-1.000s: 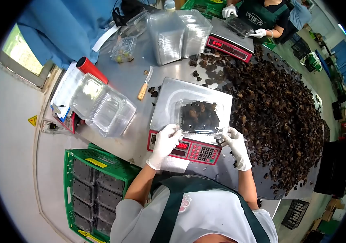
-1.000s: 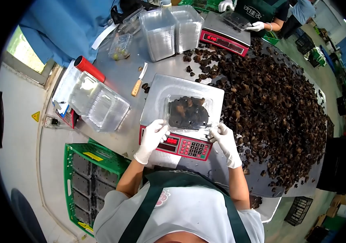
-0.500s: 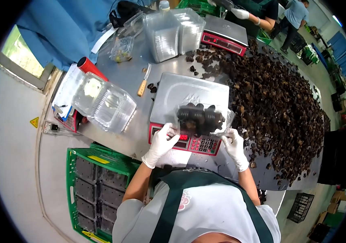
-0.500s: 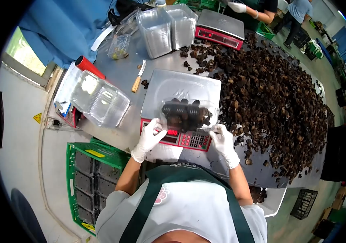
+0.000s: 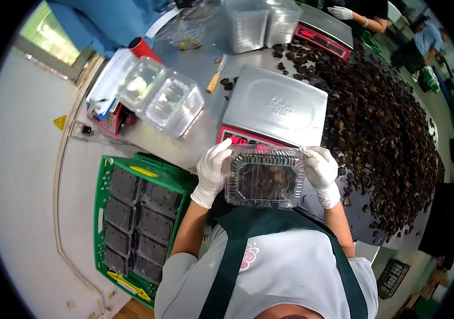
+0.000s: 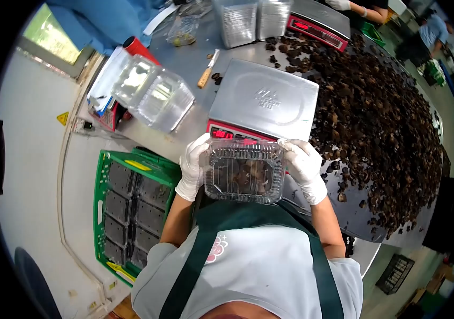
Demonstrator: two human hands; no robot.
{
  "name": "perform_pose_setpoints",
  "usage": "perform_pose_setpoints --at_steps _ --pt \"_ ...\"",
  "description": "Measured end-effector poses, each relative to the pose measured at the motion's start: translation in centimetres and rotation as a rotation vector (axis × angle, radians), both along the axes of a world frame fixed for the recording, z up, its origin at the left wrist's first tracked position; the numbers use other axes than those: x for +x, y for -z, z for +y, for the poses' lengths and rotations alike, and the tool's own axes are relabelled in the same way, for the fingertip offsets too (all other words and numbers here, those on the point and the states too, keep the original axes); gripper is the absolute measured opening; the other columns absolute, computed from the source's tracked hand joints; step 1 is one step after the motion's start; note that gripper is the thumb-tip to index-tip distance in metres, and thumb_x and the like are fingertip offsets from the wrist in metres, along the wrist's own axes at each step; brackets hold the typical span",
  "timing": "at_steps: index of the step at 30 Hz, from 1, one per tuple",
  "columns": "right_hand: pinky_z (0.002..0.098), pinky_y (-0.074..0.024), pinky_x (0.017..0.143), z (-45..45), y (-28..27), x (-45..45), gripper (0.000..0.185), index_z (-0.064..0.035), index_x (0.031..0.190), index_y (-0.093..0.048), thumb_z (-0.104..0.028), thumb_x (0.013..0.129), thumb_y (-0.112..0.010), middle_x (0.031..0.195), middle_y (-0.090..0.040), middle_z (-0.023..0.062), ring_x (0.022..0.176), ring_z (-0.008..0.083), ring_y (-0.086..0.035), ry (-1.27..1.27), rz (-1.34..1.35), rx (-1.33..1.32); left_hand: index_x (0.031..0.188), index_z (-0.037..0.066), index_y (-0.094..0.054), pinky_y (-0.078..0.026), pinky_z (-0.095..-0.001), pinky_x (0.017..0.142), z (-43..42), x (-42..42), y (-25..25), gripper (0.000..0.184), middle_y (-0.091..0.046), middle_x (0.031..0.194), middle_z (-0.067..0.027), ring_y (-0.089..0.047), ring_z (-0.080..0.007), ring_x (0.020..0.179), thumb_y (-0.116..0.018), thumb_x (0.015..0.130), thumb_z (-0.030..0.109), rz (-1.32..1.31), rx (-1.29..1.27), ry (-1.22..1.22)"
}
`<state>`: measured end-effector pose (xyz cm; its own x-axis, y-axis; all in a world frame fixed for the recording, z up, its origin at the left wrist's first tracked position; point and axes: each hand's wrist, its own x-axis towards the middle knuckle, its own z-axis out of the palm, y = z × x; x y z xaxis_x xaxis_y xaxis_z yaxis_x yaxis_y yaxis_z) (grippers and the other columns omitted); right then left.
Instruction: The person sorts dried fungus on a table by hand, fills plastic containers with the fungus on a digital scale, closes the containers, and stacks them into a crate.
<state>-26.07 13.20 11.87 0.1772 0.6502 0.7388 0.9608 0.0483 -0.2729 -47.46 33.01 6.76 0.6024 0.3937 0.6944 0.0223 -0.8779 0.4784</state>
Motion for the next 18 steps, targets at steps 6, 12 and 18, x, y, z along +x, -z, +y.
perform_pose_setpoints --at_steps 6,12,18 --pt "0.0306 -0.0562 0.063 2.4 -1.1 -2.2 0.024 -0.0067 0.076 -0.056 0.002 0.058 -0.07 0.09 -0.069 0.0088 0.078 0.0235 -0.066 -0.116 -0.077 -0.007 0.111 0.008 -0.05 -0.052 -0.0365 0.074 -0.3 -4.4 0.4 0.042 -0.063 0.117 -0.0138 -0.064 -0.0299 0.09 -0.067 0.074 -0.002 -0.079 0.083 -0.148" --pt "0.0313 -0.054 0.064 4.8 -1.9 -4.7 0.027 -0.0081 0.082 -0.06 0.002 0.059 -0.071 0.095 -0.069 0.0063 0.079 0.0237 -0.065 -0.292 -0.053 0.007 0.11 0.005 -0.048 -0.052 -0.037 0.076 -1.0 -8.4 0.9 0.044 -0.062 0.116 -0.017 -0.064 -0.0315 0.09 -0.071 0.072 0.006 -0.112 0.004 -0.248" --pt "0.0323 -0.0531 0.06 6.6 -1.7 -6.0 0.028 -0.0088 0.08 -0.058 0.005 0.061 -0.073 0.094 -0.065 0.0071 0.08 0.0241 -0.065 -0.367 -0.082 -0.024 0.109 0.004 -0.049 -0.052 -0.0376 0.081 -1.8 -10.8 0.9 0.04 -0.062 0.116 -0.0181 -0.064 -0.0339 0.095 -0.07 0.075 0.01 -0.065 -0.026 -0.363"
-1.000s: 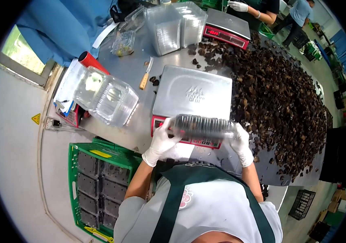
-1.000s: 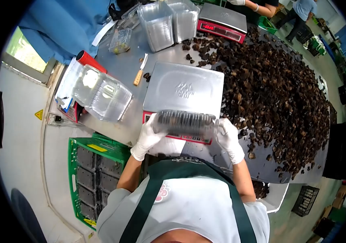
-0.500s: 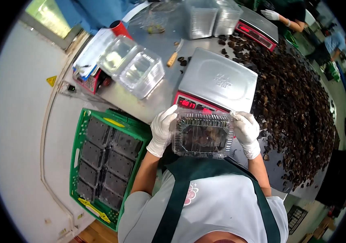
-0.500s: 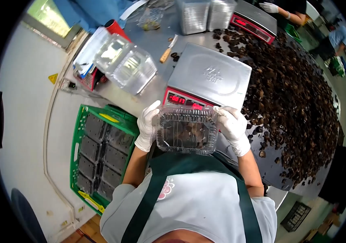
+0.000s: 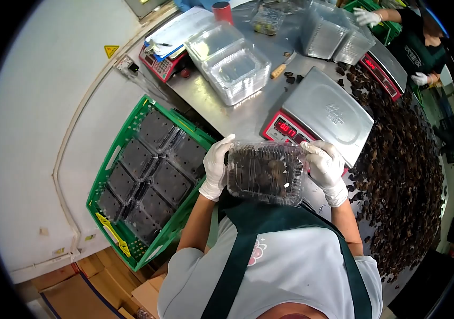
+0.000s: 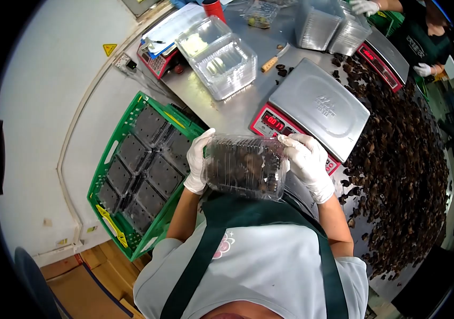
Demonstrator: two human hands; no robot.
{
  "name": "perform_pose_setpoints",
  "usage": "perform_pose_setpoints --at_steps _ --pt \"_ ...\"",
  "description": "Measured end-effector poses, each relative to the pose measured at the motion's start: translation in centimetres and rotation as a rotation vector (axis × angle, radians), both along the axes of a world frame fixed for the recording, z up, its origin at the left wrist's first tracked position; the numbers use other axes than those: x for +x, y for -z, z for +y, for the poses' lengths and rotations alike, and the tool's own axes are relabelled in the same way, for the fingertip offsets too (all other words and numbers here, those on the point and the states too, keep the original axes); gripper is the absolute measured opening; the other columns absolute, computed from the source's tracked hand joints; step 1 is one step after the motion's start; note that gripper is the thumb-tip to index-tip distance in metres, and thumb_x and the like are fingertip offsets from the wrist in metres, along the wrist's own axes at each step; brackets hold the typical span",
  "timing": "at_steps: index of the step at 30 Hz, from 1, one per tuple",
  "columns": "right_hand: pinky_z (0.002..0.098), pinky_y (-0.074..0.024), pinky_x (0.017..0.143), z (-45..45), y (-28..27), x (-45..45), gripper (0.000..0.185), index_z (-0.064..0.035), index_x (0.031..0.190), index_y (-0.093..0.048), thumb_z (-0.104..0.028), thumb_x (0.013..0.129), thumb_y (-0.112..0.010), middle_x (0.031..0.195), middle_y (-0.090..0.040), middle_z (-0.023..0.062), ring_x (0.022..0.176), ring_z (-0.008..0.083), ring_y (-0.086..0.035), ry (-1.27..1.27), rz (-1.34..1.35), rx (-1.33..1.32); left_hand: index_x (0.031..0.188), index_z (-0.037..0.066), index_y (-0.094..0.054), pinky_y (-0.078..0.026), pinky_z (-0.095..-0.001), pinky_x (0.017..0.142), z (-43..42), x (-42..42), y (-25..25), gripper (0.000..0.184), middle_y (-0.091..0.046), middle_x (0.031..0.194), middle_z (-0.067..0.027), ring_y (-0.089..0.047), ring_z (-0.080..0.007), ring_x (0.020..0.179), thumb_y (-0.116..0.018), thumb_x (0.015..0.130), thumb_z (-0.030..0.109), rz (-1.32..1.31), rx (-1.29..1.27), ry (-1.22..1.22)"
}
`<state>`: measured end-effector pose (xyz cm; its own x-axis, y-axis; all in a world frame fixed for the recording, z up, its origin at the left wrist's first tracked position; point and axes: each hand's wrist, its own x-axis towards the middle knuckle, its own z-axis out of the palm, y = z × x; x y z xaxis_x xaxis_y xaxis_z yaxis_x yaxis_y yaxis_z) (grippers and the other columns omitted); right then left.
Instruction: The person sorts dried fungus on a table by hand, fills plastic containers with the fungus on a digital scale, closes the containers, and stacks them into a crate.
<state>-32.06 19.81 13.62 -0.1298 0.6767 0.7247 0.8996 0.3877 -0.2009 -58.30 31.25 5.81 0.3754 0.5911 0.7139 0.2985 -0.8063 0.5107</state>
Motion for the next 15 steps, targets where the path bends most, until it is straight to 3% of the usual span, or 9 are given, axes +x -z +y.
perform_pose_setpoints --at_steps 5,8,9,11,13,14,15 --pt "0.0318 -0.0505 0.058 0.7 0.4 -0.4 0.03 -0.0094 0.079 -0.056 0.006 0.061 -0.074 0.089 -0.066 0.0061 0.077 0.0234 -0.064 -0.001 0.06 -0.038 0.109 0.003 -0.052 -0.052 -0.0357 0.081 -0.7 -0.5 -0.6 0.039 -0.063 0.115 -0.0168 -0.064 -0.0308 0.095 -0.07 0.075 0.006 0.046 -0.051 -0.026" --pt "0.0306 -0.0508 0.059 0.8 1.4 -0.1 0.027 -0.0083 0.078 -0.056 0.007 0.066 -0.074 0.087 -0.067 0.0058 0.075 0.0227 -0.064 0.005 0.203 -0.103 0.124 0.002 -0.05 -0.051 -0.0324 0.086 -1.3 0.1 0.6 0.057 -0.062 0.119 -0.012 -0.063 -0.0211 0.097 -0.074 0.073 -0.002 -0.209 -0.439 0.13" --pt "0.0296 -0.0507 0.059 0.8 2.2 -0.1 0.026 -0.0075 0.078 -0.056 0.007 0.066 -0.074 0.088 -0.068 0.0058 0.075 0.0217 -0.064 -0.017 0.266 -0.127 0.126 0.001 -0.048 -0.047 -0.0329 0.09 -1.4 0.0 0.6 0.056 -0.06 0.122 -0.0115 -0.06 -0.0213 0.102 -0.072 0.075 0.001 -0.265 -0.55 0.157" --pt "0.0237 -0.0489 0.055 0.7 3.8 -0.5 0.019 -0.007 0.077 -0.057 0.008 0.073 -0.068 0.087 -0.07 0.007 0.07 0.0142 -0.065 -0.061 0.478 -0.205 0.13 0.001 -0.046 -0.04 -0.034 0.098 -2.0 0.2 -0.8 0.057 -0.055 0.128 -0.0106 -0.054 -0.0218 0.112 -0.069 0.079 0.006 -0.391 -0.764 0.298" --pt "0.0217 -0.0471 0.055 0.0 5.4 -1.3 0.017 -0.0053 0.076 -0.056 0.007 0.075 -0.067 0.09 -0.071 0.0059 0.072 0.0102 -0.064 -0.01 0.679 -0.495 0.134 0.001 -0.043 -0.033 -0.0351 0.107 -2.7 0.3 -2.1 0.057 -0.05 0.134 -0.0096 -0.047 -0.0222 0.123 -0.066 0.083 0.012 -0.554 -0.982 0.507" --pt "0.0231 -0.0484 0.061 -0.4 5.8 -1.9 0.015 -0.0054 0.077 -0.057 0.005 0.076 -0.067 0.095 -0.071 0.0049 0.076 0.011 -0.064 -0.015 1.313 -0.803 0.136 0.0 -0.042 -0.03 -0.0356 0.111 -3.1 0.4 -2.2 0.058 -0.048 0.137 -0.0091 -0.044 -0.0224 0.128 -0.065 0.085 0.015 -0.675 -1.138 0.627" --pt "0.0251 -0.0491 0.066 -0.1 7.3 -2.3 0.014 -0.0061 0.078 -0.058 0.004 0.075 -0.067 0.095 -0.07 0.0036 0.077 0.0126 -0.063 -0.07 1.241 -0.804 0.14 0.001 -0.037 -0.032 -0.0373 0.11 -3.2 0.6 -1.2 0.082 -0.044 0.14 -0.0088 -0.042 -0.0211 0.129 -0.081 0.073 0.014 -0.89 -1.401 0.763"
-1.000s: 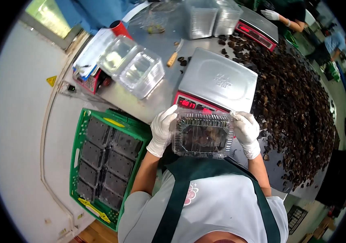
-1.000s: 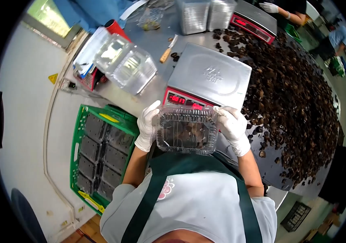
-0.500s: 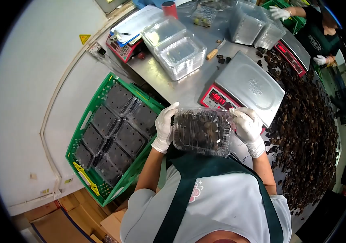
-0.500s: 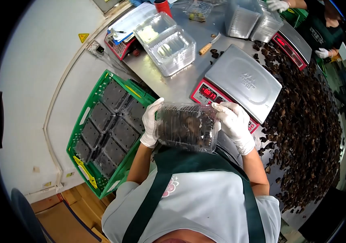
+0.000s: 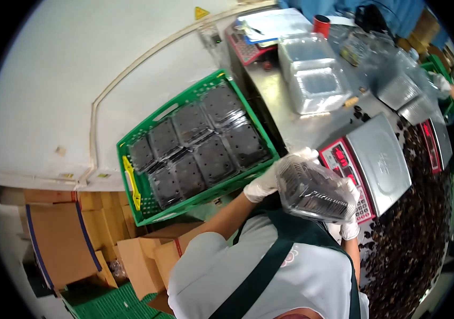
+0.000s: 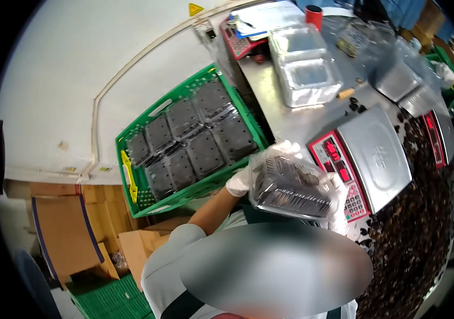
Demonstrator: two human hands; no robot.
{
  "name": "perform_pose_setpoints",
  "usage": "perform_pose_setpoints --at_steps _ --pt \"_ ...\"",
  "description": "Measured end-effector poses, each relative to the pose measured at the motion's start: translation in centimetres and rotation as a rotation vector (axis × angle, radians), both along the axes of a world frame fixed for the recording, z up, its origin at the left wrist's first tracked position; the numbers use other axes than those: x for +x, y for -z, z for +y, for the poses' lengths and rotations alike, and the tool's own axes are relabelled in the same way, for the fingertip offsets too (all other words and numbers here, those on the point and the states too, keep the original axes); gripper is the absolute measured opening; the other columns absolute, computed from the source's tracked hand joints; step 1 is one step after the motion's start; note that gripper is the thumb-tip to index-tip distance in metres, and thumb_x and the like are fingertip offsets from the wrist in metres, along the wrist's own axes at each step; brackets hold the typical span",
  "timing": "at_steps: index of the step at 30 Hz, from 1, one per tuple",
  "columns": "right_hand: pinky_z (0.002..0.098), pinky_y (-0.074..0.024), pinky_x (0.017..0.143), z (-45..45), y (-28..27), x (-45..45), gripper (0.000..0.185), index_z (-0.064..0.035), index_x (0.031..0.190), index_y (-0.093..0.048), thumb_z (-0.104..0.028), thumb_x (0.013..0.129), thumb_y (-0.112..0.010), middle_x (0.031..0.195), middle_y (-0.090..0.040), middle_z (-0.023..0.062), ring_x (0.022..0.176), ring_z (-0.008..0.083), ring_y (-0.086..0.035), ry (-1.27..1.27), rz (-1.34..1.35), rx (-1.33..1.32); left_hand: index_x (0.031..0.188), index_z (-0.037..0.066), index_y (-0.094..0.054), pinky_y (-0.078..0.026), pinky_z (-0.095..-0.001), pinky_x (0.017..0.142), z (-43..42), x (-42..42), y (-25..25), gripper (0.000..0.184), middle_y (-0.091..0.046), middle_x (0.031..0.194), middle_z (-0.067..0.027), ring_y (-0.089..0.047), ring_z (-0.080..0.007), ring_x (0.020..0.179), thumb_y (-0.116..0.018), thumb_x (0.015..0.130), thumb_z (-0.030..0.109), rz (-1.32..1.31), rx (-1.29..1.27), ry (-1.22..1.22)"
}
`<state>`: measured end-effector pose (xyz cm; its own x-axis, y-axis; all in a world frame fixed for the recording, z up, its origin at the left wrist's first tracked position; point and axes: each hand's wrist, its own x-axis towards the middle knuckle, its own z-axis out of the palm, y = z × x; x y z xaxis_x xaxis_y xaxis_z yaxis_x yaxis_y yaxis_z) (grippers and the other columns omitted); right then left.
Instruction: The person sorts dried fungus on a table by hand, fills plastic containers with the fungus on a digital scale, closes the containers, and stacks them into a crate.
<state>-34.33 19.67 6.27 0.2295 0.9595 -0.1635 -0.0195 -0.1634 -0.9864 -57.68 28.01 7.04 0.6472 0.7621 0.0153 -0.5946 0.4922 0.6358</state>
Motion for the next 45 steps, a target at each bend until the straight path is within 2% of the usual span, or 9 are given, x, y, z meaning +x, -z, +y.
perform_pose_setpoints --at_steps 4,9,12,15,21,29,34,37,45 --pt "0.0288 -0.0502 0.075 0.9 -1.8 -4.4 0.015 -0.0064 0.089 -0.063 0.0 0.076 -0.069 0.096 -0.068 0.0048 0.08 0.0153 -0.063 -0.172 0.192 -0.093 0.129 0.003 -0.047 -0.039 -0.0381 0.104 0.6 -1.5 4.5 0.059 -0.052 0.126 -0.0065 -0.05 -0.0201 0.118 -0.074 0.082 0.024 -0.095 0.569 -0.288" --pt "0.0246 -0.0481 0.072 0.7 -2.0 -5.4 0.013 0.0002 0.096 -0.066 -0.005 0.084 -0.069 0.092 -0.069 0.0056 0.076 0.0094 -0.06 -0.273 -0.268 0.101 0.111 0.007 -0.059 -0.048 -0.0292 0.081 1.3 -9.2 -0.7 0.04 -0.062 0.095 -0.0046 -0.06 -0.0164 0.091 -0.059 0.091 0.042 0.146 -0.206 -0.573" --pt "0.0226 -0.0484 0.069 -0.1 -1.7 -3.8 0.012 0.0008 0.096 -0.068 -0.007 0.087 -0.067 0.088 -0.069 0.0046 0.072 0.0067 -0.058 -0.246 -0.276 -0.142 0.11 0.003 -0.064 -0.05 -0.0327 0.079 4.3 -13.1 3.1 0.056 -0.069 0.099 -0.0123 -0.066 -0.0223 0.09 -0.061 0.086 0.053 0.91 0.069 -0.975" --pt "0.0221 -0.0489 0.07 -1.0 -1.1 -2.7 0.014 0.0009 0.098 -0.068 -0.009 0.088 -0.067 0.085 -0.069 0.0051 0.072 0.0061 -0.059 -0.193 -0.319 -0.104 0.1 -0.002 -0.069 -0.048 -0.0389 0.089 4.9 -14.6 3.9 0.081 -0.067 0.103 -0.0242 -0.065 -0.0335 0.099 -0.05 0.078 0.073 2.023 0.011 -0.449" --pt "0.0223 -0.0478 0.069 -2.7 -2.3 -1.6 0.013 -0.0013 0.098 -0.069 -0.011 0.089 -0.066 0.08 -0.067 0.0017 0.073 0.0058 -0.057 -0.047 -0.198 -0.25 0.103 0.001 -0.065 -0.051 -0.0416 0.079 5.9 -11.7 1.3 0.079 -0.064 0.107 -0.0194 -0.064 -0.033 0.093 -0.061 0.07 0.073 2.5 0.409 -0.393" --pt "0.0295 -0.0529 0.071 -5.9 -0.5 0.1 0.017 -0.0048 0.093 -0.068 -0.021 0.088 -0.066 0.084 -0.071 0.0106 0.075 0.0166 -0.069 0.049 -0.417 -0.093 0.116 0.001 -0.06 -0.043 -0.0417 0.096 12.7 1.2 -3.3 0.035 -0.061 0.116 -0.0164 -0.057 -0.0334 0.109 -0.067 0.084 0.013 1.256 1.37 -0.773" --pt "0.0391 -0.0528 0.074 -8.9 0.9 1.1 0.025 -0.0102 0.094 -0.067 -0.033 0.088 -0.06 0.085 -0.068 0.0144 0.081 0.0325 -0.066 0.155 -0.517 -0.084 0.132 -0.001 -0.048 -0.039 -0.0441 0.101 19.7 7.6 0.8 0.044 -0.051 0.127 -0.0276 -0.048 -0.0388 0.12 -0.053 0.093 0.019 1.393 1.57 -0.437" --pt "0.0388 -0.052 0.079 -11.1 1.8 1.8 0.025 -0.0118 0.099 -0.067 -0.033 0.088 -0.059 0.091 -0.068 0.0131 0.086 0.0318 -0.066 0.27 -0.544 -0.148 0.108 0.01 -0.066 -0.05 -0.0479 0.069 21.8 8.6 2.3 0.026 -0.064 0.086 -0.0161 -0.063 -0.0363 0.078 -0.061 0.087 0.024 1.775 1.6 -0.343" --pt "0.0362 -0.0513 0.08 -18.4 2.4 2.2 0.025 -0.0145 0.101 -0.066 -0.034 0.088 -0.057 0.094 -0.07 0.0076 0.089 0.0281 -0.066 0.513 -0.423 -0.266 0.072 0.004 -0.057 -0.048 -0.0398 0.065 20.8 9.5 -1.8 0.023 -0.063 0.073 -0.0121 -0.06 -0.0294 0.066 -0.078 0.064 0.005 1.482 1.375 -0.485"
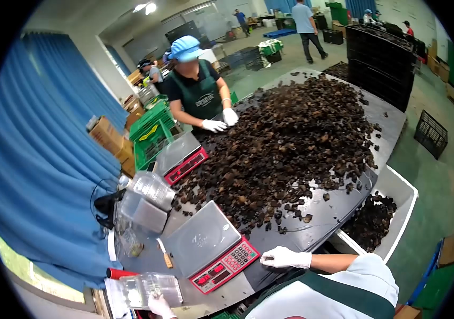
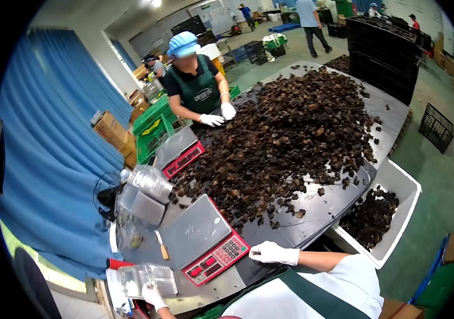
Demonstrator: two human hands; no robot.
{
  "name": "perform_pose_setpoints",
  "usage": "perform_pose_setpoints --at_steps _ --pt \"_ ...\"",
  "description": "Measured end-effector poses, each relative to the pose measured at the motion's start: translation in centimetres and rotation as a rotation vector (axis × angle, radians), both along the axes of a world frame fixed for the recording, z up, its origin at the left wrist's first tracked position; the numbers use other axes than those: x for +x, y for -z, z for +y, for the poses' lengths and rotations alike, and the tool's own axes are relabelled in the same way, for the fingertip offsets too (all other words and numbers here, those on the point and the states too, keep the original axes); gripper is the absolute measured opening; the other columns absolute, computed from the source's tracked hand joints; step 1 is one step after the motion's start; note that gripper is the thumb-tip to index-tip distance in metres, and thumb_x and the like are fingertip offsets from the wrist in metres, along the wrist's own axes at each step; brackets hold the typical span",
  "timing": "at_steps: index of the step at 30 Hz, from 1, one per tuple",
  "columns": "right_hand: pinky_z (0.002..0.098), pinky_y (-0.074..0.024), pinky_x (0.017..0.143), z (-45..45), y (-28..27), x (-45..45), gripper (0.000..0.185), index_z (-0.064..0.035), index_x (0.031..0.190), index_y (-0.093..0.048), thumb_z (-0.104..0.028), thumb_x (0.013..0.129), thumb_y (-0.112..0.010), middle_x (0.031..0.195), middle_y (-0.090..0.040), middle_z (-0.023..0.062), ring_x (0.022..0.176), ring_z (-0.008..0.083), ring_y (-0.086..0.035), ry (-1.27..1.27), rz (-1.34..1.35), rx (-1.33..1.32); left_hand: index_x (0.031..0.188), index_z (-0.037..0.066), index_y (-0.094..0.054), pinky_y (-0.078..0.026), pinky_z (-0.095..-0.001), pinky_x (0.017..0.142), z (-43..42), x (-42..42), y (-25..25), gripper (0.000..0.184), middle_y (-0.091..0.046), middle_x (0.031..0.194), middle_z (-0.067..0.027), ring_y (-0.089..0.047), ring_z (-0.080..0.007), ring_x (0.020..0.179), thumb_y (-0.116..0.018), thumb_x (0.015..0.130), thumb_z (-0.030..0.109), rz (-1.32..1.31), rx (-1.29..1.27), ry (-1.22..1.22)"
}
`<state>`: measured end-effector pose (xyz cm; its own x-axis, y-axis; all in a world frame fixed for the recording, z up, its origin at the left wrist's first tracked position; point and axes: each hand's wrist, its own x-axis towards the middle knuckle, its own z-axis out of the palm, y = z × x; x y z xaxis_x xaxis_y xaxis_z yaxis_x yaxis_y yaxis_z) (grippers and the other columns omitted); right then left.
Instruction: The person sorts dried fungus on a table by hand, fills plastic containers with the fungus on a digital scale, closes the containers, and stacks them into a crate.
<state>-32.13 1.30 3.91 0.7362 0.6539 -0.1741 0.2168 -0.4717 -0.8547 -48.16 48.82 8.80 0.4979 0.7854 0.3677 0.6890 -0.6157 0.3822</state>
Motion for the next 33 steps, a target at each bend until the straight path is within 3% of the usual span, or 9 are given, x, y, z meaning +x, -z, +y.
perform_pose_setpoints --at_steps 9,13,15,19,20,23,25,29,33 --pt "0.0368 -0.0509 0.078 -5.8 -0.5 0.4 0.025 -0.0148 0.101 -0.066 -0.034 0.087 -0.057 0.094 -0.07 0.0085 0.087 0.0284 -0.066 0.039 -0.025 -0.008 0.093 0.003 -0.064 -0.048 -0.0345 0.079 -5.7 3.3 -4.7 0.014 -0.065 0.086 -0.0095 -0.06 -0.0246 0.083 -0.07 0.08 0.007 -0.315 0.262 0.049" --pt "0.0409 -0.0499 0.082 -8.2 -2.4 1.4 0.032 -0.0129 0.106 -0.065 -0.037 0.09 -0.053 0.098 -0.068 0.0137 0.091 0.0342 -0.064 -0.014 0.006 -0.045 0.08 0.005 -0.066 -0.047 -0.0348 0.086 -12.0 11.3 -2.0 0.014 -0.064 0.102 -0.0101 -0.059 -0.025 0.095 -0.07 0.07 -0.004 -0.55 -0.081 0.475" --pt "0.0413 -0.0501 0.08 -9.4 -3.3 2.0 0.031 -0.0131 0.104 -0.065 -0.037 0.089 -0.053 0.097 -0.068 0.013 0.09 0.0339 -0.064 -0.014 -0.054 -0.075 0.08 0.005 -0.066 -0.044 -0.0361 0.092 -14.4 14.6 0.4 0.014 -0.061 0.112 -0.0105 -0.056 -0.0268 0.104 -0.073 0.068 0.0 -0.397 -0.009 0.59" --pt "0.0421 -0.0502 0.074 -12.1 -0.9 2.3 0.028 -0.0128 0.096 -0.066 -0.036 0.089 -0.052 0.087 -0.068 0.0137 0.083 0.034 -0.064 0.095 -0.139 0.005 0.068 0.004 -0.058 -0.048 -0.0401 0.089 -16.2 17.3 2.6 0.023 -0.061 0.074 -0.0128 -0.059 -0.0306 0.075 -0.079 0.064 0.01 0.259 0.035 0.832" --pt "0.0418 -0.0502 0.073 -13.0 -0.7 2.5 0.027 -0.013 0.096 -0.067 -0.035 0.088 -0.052 0.086 -0.068 0.013 0.082 0.0334 -0.064 0.117 -0.127 -0.001 0.063 0.005 -0.054 -0.05 -0.0408 0.079 -17.1 17.3 2.4 0.03 -0.055 0.062 -0.0127 -0.056 -0.032 0.064 -0.081 0.064 0.018 0.179 0.026 0.826" --pt "0.0414 -0.05 0.071 -15.5 2.3 2.2 0.025 -0.0138 0.093 -0.067 -0.034 0.088 -0.054 0.083 -0.068 0.0118 0.079 0.0325 -0.065 0.211 -0.159 0.035 0.064 0.006 -0.055 -0.047 -0.0416 0.067 -19.5 17.3 0.0 0.042 -0.06 0.073 -0.0103 -0.058 -0.0296 0.07 -0.081 0.065 0.039 0.431 -0.022 0.73" --pt "0.0418 -0.05 0.071 -17.0 2.3 2.4 0.024 -0.0132 0.093 -0.066 -0.033 0.087 -0.054 0.083 -0.068 0.0121 0.08 0.0327 -0.065 0.249 -0.114 -0.027 0.075 0.006 -0.064 -0.05 -0.0402 0.079 -20.1 17.6 -0.7 0.04 -0.065 0.096 -0.0143 -0.061 -0.0336 0.093 -0.081 0.066 0.041 0.562 -0.075 0.727" --pt "0.0434 -0.0504 0.072 -20.4 3.2 3.2 0.021 -0.0125 0.091 -0.066 -0.029 0.085 -0.056 0.083 -0.068 0.0119 0.082 0.0324 -0.064 0.385 -0.166 -0.093 0.111 0.003 -0.063 -0.04 -0.0413 0.102 -25.6 18.0 -1.4 0.046 -0.05 0.133 -0.024 -0.051 -0.0365 0.119 -0.077 0.074 0.027 0.109 0.092 0.786" --pt "0.0425 -0.0488 0.08 -24.4 3.7 6.0 0.026 -0.0095 0.1 -0.063 -0.028 0.082 -0.061 0.094 -0.066 0.0132 0.091 0.0328 -0.06 0.578 -0.303 -0.201 0.118 0.004 -0.059 -0.035 -0.0418 0.107 -36.4 18.5 1.2 0.042 -0.049 0.135 -0.0201 -0.045 -0.0351 0.126 -0.071 0.08 0.017 -0.05 -0.275 0.946"
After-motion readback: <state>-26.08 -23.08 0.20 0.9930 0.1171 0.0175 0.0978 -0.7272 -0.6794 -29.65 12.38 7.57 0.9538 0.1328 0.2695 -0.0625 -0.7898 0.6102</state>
